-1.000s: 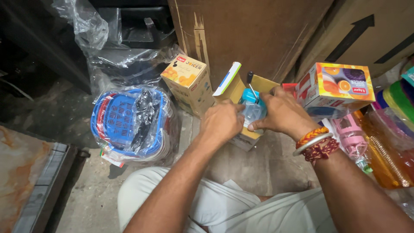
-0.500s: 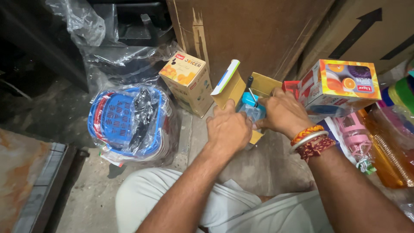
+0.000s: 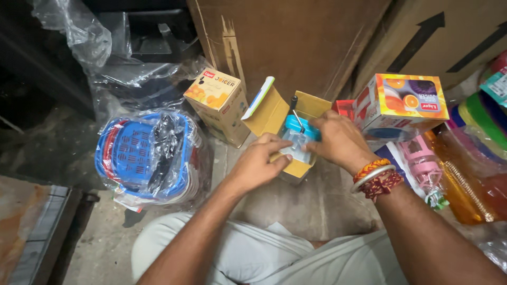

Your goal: The person assembles a manual juicer by inserting the grater and crank, wraps it in a plastic bag, and places it into a cardboard box. The person then closes the box and sets it aside.

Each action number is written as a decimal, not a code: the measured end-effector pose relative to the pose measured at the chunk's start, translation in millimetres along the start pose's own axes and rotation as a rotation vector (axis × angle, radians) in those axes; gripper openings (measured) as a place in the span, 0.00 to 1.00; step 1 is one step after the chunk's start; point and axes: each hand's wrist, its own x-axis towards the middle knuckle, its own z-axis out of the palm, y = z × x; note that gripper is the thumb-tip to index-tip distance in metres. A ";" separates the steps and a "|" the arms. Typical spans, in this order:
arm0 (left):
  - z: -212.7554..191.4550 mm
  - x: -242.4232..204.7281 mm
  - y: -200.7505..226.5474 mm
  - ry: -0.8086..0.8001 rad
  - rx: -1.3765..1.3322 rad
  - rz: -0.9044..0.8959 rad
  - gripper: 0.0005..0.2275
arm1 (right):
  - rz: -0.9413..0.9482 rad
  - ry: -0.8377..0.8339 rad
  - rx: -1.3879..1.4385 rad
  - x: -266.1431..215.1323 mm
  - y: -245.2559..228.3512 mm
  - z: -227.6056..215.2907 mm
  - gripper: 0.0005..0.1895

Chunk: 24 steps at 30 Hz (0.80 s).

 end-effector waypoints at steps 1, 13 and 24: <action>-3.8 -2.4 -1.0 0.033 -0.009 0.030 0.18 | 0.005 0.037 0.007 0.3 -0.4 1.2 0.29; 4.3 -13.6 -6.0 0.336 -0.048 0.055 0.36 | 0.060 0.102 -0.226 22.2 -29.4 14.5 0.14; 16.5 -11.2 -1.7 0.320 -0.155 -0.045 0.39 | 0.475 -0.370 -0.095 34.5 -39.4 -9.8 0.21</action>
